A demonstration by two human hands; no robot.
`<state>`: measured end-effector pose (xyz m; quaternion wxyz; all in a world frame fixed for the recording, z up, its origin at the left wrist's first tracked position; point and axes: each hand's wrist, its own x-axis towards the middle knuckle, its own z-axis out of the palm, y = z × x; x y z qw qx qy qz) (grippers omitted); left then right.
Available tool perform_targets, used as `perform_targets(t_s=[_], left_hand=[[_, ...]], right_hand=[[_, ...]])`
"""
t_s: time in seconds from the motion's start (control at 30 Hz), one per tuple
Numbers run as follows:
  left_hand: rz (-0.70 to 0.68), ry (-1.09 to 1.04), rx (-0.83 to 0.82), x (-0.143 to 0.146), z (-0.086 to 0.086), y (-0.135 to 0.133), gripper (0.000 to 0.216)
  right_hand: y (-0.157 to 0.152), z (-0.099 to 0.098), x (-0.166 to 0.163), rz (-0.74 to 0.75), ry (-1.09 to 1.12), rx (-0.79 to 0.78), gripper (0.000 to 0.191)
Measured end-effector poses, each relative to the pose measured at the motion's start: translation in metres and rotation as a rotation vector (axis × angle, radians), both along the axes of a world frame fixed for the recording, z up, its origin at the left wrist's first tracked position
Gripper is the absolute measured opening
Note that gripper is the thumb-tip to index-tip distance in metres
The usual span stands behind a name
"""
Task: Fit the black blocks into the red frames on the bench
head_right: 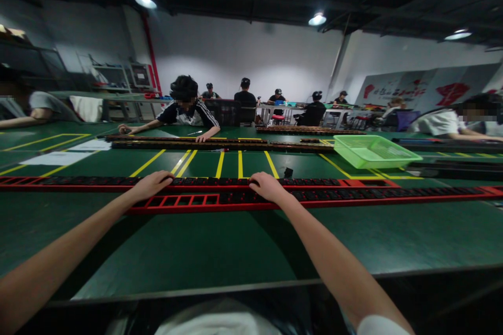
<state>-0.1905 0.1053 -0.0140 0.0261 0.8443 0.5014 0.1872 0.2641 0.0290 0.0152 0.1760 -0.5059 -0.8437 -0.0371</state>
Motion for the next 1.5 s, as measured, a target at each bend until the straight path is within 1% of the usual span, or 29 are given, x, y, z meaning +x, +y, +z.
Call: perform_targets(t_s=[0.07, 0.23, 0.4, 0.63, 0.9, 1.13, 1.5], left_hand=[[-0.002, -0.001, 0.0, -0.0006, -0.0004, 0.0004, 0.047], [-0.004, -0.022, -0.004, -0.0013, -0.0013, 0.0018, 0.045], [-0.003, -0.02, -0.007, -0.0005, -0.0008, 0.0012, 0.045], [-0.005, -0.007, 0.01, -0.0007, -0.0028, 0.0026, 0.047], [-0.016, -0.001, 0.007, -0.0013, -0.0026, 0.0029, 0.047], [-0.012, -0.004, -0.005, 0.0018, -0.0002, 0.0002, 0.048], [-0.013, 0.006, -0.002, 0.0002, -0.0016, 0.0024, 0.047]], right_hand=[[0.0009, -0.0029, -0.0003, 0.048, 0.022, -0.009, 0.02], [0.0008, -0.0025, -0.0001, 0.042, 0.056, -0.021, 0.027], [0.0006, -0.0002, -0.0001, 0.055, 0.055, -0.034, 0.026], [0.004, -0.0044, 0.0029, 0.096, 0.048, -0.013, 0.028], [0.0025, -0.0016, 0.0016, 0.108, 0.015, -0.005, 0.028], [0.0013, -0.0007, 0.0003, 0.075, -0.011, -0.017, 0.028], [-0.0014, 0.0022, -0.0011, 0.085, -0.021, -0.011, 0.028]])
